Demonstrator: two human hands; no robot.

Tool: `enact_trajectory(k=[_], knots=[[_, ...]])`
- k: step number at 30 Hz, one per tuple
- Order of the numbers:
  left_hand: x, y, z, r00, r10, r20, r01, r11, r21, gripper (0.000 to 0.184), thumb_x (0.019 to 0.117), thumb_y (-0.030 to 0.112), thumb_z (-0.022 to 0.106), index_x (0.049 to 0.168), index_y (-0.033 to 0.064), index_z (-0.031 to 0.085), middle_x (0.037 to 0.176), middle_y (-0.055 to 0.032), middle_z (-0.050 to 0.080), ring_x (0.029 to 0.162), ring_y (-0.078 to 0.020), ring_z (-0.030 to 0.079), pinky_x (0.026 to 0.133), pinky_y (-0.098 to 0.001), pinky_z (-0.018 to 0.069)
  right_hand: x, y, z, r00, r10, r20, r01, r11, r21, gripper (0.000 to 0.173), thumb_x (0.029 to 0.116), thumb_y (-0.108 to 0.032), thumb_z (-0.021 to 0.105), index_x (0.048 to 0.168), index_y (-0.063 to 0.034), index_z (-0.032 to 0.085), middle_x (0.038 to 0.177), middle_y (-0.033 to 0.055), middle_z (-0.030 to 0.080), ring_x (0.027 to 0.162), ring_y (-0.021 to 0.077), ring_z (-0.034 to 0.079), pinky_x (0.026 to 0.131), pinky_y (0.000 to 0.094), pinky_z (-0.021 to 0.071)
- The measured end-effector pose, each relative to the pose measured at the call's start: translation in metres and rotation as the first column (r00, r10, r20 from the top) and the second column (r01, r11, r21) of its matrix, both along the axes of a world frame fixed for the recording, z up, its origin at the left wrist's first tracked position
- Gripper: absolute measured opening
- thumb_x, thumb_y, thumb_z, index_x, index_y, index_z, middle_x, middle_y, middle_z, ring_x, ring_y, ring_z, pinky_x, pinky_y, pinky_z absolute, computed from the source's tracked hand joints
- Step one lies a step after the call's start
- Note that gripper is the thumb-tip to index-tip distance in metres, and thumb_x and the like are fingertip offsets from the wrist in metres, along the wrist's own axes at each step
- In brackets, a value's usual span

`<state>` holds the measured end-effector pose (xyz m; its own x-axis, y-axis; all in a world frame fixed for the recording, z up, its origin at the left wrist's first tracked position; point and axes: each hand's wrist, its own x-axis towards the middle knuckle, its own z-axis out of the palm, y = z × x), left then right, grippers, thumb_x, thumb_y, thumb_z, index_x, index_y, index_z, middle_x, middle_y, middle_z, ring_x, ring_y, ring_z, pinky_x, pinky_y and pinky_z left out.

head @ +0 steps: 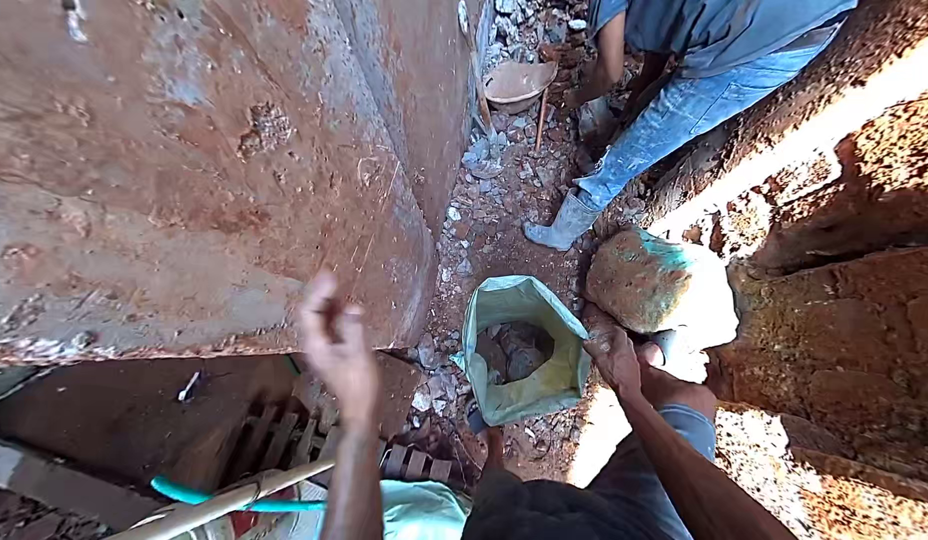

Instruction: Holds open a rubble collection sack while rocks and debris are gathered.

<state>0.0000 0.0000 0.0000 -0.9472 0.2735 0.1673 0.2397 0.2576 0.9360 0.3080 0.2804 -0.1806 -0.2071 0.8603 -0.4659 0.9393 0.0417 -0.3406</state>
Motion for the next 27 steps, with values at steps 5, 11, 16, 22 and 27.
enact_trajectory(k=[5,11,16,22,27], knots=[[0.107,0.047,-0.224,0.748,0.122,0.652,0.127,0.938,-0.321,0.102,0.0854,0.032,0.084,0.157,-0.0073,0.023,0.155,-0.036,0.034,0.143,-0.046,0.038,0.116,-0.0563,0.0368,-0.028,-0.002,-0.022,0.992,-0.037,0.119,0.043,0.998,-0.048,0.108,0.0832,-0.053,0.082,0.161,-0.0035,0.026,0.153,0.0305,0.043,0.133,0.0472,0.053,0.106,0.0595,0.0483],[0.121,0.062,-0.271,0.748,0.252,0.613,0.247,0.752,-0.611,0.1,0.0879,0.036,0.081,0.161,0.0008,0.023,0.151,-0.0329,0.042,0.134,-0.047,0.05,0.108,-0.0583,0.0445,-0.042,0.0,-0.05,0.968,-0.029,0.248,0.056,0.993,-0.103,0.088,0.095,-0.047,0.07,0.162,-0.0111,0.026,0.146,0.0228,0.055,0.122,0.0403,0.064,0.098,0.0563,0.0539],[0.119,0.063,-0.272,0.742,0.207,0.638,0.328,0.717,-0.615,0.047,0.1047,0.029,0.058,0.143,0.0018,0.055,0.128,-0.0265,0.066,0.122,-0.0423,0.062,0.104,-0.0604,0.0457,-0.041,0.003,-0.061,0.967,0.025,0.254,0.015,0.988,-0.154,0.049,0.1085,-0.032,0.047,0.153,-0.0118,0.045,0.137,0.0206,0.063,0.124,0.0391,0.063,0.101,0.0579,0.0511],[0.12,0.068,-0.277,0.704,0.224,0.674,0.256,0.805,-0.535,0.046,0.1118,0.029,0.042,0.137,-0.006,0.057,0.134,-0.0318,0.06,0.128,-0.044,0.057,0.109,-0.0587,0.0413,-0.024,0.016,-0.076,0.999,-0.013,-0.041,0.007,0.99,-0.142,0.04,0.1091,-0.015,0.045,0.144,0.0009,0.054,0.139,0.0297,0.059,0.132,0.0447,0.056,0.112,0.0594,0.0415],[0.115,0.071,-0.278,0.655,0.307,0.691,0.153,0.841,-0.518,0.047,0.1123,0.028,0.039,0.138,-0.0083,0.055,0.136,-0.0327,0.058,0.131,-0.0434,0.054,0.111,-0.0569,0.04,-0.021,0.035,-0.079,0.984,-0.08,-0.162,0.056,0.988,-0.143,0.035,0.1071,-0.012,0.047,0.135,0.0048,0.061,0.133,0.0307,0.062,0.129,0.0425,0.058,0.111,0.0576,0.0422]])
